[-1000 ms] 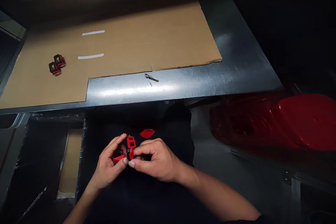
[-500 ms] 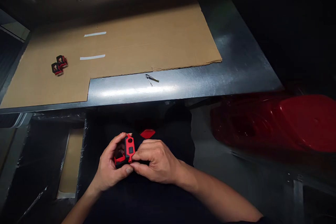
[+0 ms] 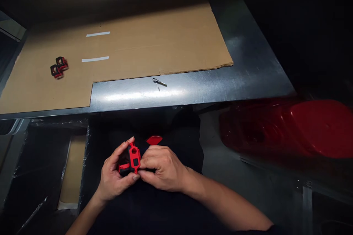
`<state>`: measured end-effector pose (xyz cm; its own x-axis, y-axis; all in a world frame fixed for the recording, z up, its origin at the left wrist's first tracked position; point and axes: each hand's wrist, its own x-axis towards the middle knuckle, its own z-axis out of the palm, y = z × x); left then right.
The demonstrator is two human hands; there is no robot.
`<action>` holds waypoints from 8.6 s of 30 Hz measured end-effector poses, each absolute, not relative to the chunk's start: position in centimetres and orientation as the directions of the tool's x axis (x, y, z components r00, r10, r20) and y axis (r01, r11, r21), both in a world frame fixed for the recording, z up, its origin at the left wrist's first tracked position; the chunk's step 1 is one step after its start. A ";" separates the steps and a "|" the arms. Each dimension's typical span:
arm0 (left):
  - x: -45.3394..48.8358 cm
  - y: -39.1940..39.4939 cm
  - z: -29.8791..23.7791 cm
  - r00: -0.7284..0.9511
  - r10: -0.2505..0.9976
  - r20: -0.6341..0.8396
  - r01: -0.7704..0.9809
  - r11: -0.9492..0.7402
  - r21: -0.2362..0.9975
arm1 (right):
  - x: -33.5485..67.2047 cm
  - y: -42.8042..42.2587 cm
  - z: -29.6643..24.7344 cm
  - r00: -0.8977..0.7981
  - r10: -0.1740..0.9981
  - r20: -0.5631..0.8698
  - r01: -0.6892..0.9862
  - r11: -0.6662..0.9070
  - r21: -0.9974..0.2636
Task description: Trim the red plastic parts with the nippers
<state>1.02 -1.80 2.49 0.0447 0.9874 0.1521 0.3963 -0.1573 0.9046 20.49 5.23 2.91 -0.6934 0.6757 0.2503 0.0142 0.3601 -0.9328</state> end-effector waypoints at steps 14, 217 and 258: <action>0.9 -1.5 4.3 0.177 0.928 0.329 0.706 -0.353 0.615 | 20.6 5.4 1.7 -0.772 0.624 -0.118 -0.029 -0.221 -0.975; 1.4 -2.4 2.3 0.171 0.967 0.189 0.463 -0.248 0.851 | 22.2 5.5 2.7 -0.778 0.565 -0.274 -0.143 -0.585 -0.798; 0.8 -2.6 0.6 0.072 0.994 0.081 0.578 -0.108 0.809 | 18.0 6.2 1.4 -0.741 0.416 -0.528 0.039 -0.757 -0.652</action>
<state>0.76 -2.64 0.63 0.0724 0.9941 0.0811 0.5777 -0.1081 0.8090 18.04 6.22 1.43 -0.7408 0.4157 -0.5276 0.0392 -0.7574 -0.6518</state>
